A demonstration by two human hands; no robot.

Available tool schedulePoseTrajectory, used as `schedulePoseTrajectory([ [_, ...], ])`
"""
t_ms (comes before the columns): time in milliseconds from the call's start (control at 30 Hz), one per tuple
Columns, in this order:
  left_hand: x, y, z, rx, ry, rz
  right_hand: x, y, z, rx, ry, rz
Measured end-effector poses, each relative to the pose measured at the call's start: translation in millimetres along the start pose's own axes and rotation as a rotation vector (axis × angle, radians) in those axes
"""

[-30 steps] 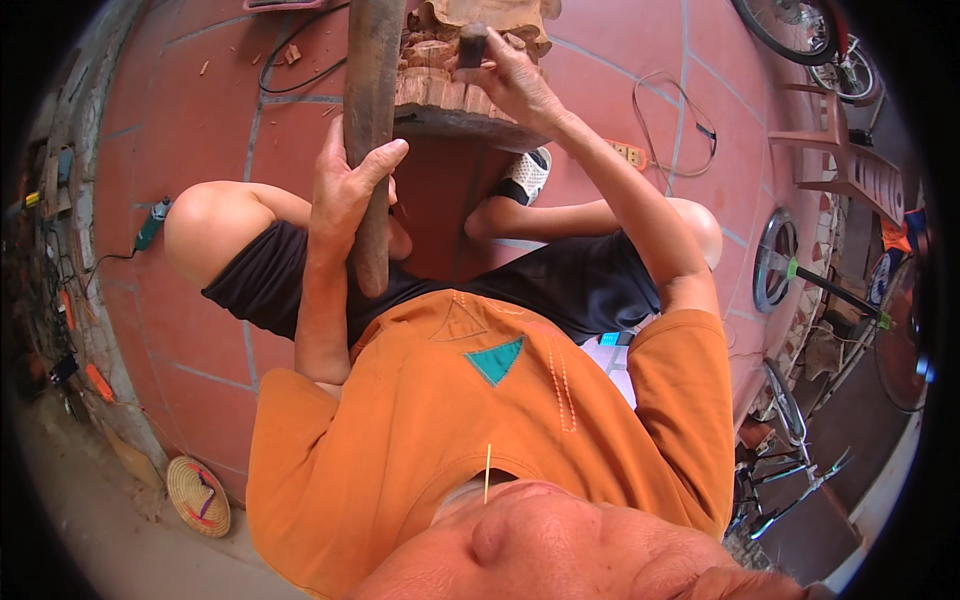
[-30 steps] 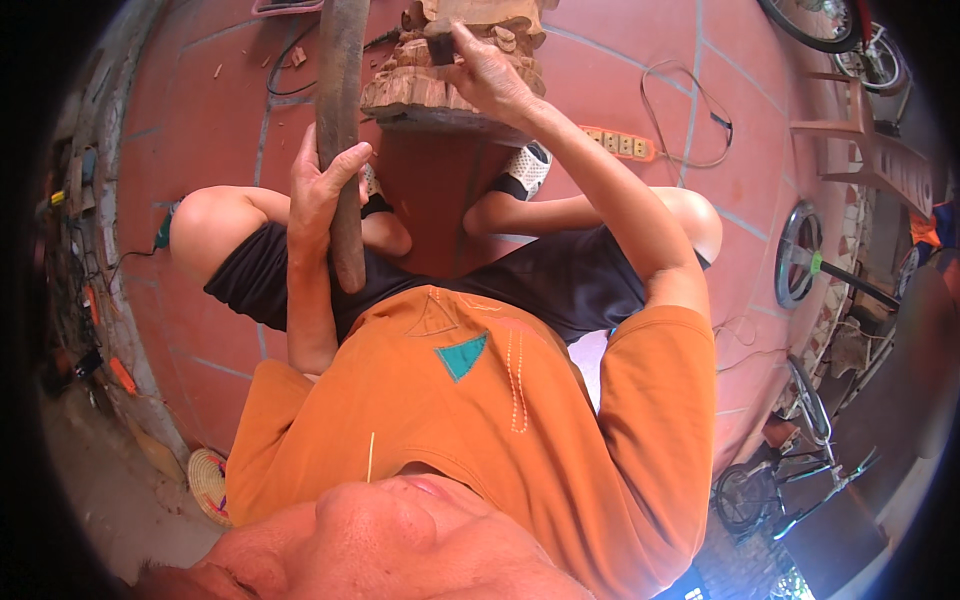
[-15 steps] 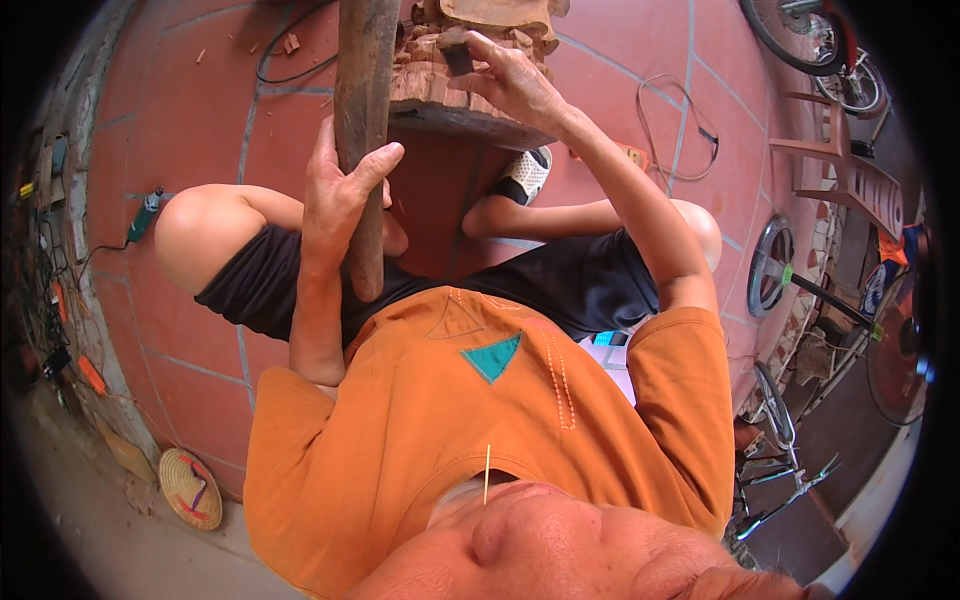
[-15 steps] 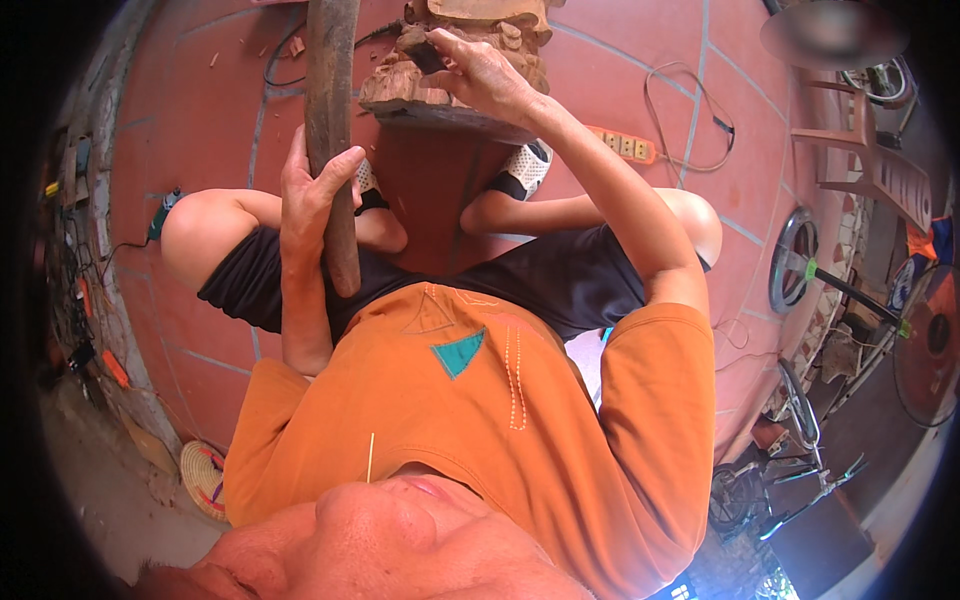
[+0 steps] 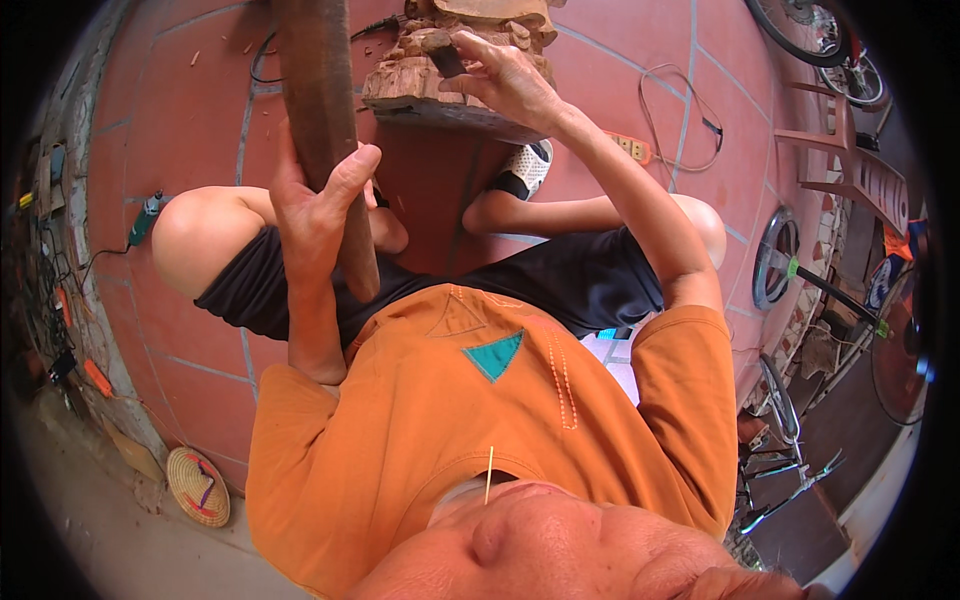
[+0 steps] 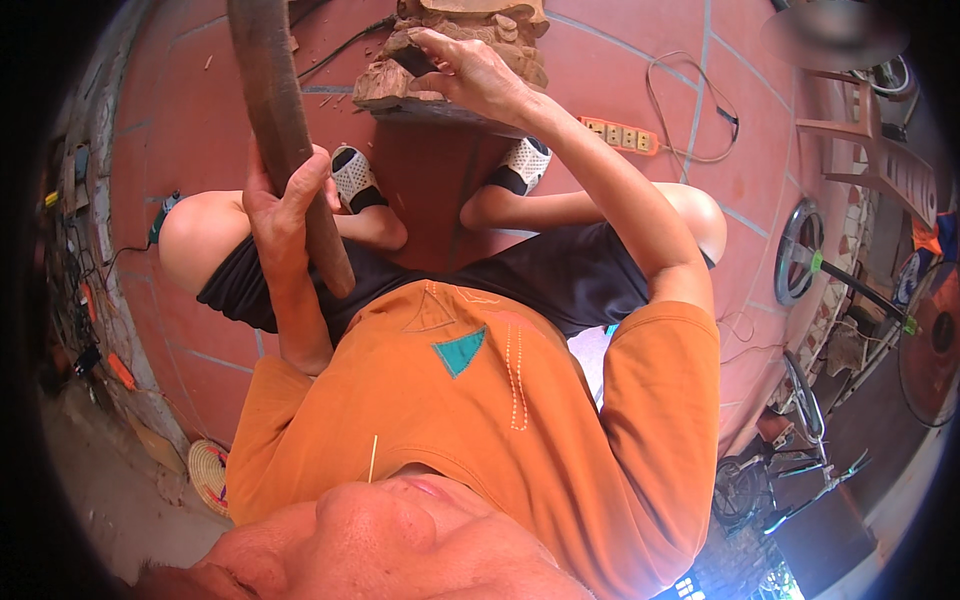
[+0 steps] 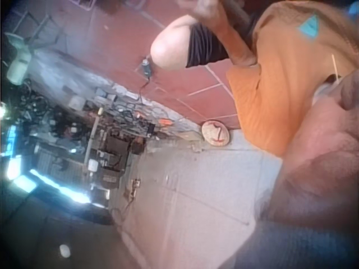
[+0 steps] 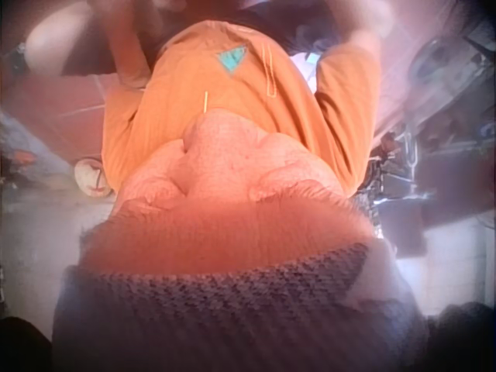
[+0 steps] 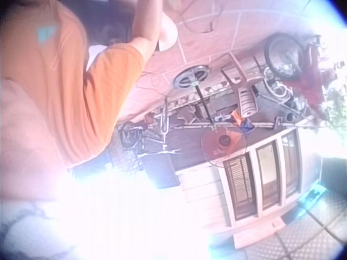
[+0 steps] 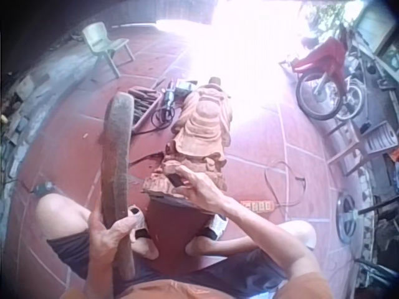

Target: The person carves a wooden sculpture using a chisel and a wooden mallet. They repeatedly strike the chisel to shape the wood, occasionally adjusting the chisel position and clearing wood shavings.

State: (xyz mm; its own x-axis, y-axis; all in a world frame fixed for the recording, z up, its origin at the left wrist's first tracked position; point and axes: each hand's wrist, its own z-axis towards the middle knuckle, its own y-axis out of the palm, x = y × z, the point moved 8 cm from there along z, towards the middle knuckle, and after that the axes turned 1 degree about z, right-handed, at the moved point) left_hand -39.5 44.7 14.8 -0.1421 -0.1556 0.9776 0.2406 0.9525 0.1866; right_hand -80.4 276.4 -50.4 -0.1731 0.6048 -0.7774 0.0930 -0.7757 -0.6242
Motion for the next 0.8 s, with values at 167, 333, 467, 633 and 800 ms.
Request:
schedulePoseTrajectory([
  [167, 24, -4, -7, 0.065, 0.161, -0.008, -2, 0, 0, -0.003, -0.031, -0.032],
  [333, 30, -5, -8, 0.064, 0.193, 0.011, 6, 3, -1, 0.021, -0.027, 0.043],
  [467, 24, 1, -7, 0.070, 0.110, -0.072, -3, 1, -1, 0.018, -0.061, -0.004],
  [633, 6, 1, -6, 0.033, 0.059, -0.019, -4, -1, 1, 0.027, -0.069, -0.037],
  [800, 5, 6, -4, -0.010, 0.083, 0.027, 7, 6, 2, 0.001, -0.043, 0.052],
])
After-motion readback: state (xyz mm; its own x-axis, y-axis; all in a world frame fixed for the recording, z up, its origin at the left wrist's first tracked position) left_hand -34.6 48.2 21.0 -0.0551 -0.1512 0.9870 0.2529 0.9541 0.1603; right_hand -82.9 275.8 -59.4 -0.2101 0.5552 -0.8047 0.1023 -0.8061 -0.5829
